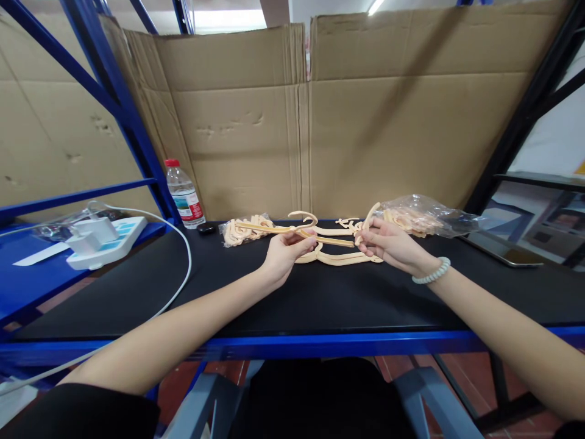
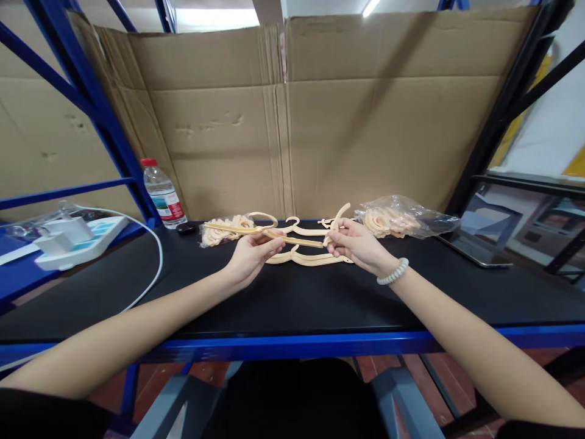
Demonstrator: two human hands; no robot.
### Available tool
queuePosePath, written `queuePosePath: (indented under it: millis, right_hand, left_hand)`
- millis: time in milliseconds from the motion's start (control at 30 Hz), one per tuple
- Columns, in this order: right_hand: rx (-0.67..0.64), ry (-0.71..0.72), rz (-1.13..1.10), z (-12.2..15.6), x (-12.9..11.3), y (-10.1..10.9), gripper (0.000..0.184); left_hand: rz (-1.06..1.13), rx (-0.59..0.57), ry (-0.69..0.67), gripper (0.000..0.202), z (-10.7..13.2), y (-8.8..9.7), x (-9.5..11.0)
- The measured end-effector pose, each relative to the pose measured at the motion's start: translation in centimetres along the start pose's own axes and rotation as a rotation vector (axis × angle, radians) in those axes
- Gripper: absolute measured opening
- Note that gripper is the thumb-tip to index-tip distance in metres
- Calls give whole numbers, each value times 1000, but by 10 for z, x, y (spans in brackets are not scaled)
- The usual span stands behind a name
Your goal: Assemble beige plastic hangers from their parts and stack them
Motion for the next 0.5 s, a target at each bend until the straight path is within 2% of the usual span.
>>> queuePosePath:
  millis: [267, 500]
  right_hand:
    - [66, -120, -34, -2, 10, 7, 23]
    - [-63, -151, -114, 0, 10, -1, 13]
  left_hand:
    - [7, 35, -1, 27, 0, 1, 1]
    - [-20, 30, -6, 26, 2, -1, 4]
Point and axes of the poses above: each hand's wrist, its own z-axis away from the middle knuckle, its own y-axis out of the back of the hand, x = y × z, the point moved 4 cm from there along -z, towards the middle knuckle, and after that the axes turned 2 degrees about -z, right-handed, at the moved point
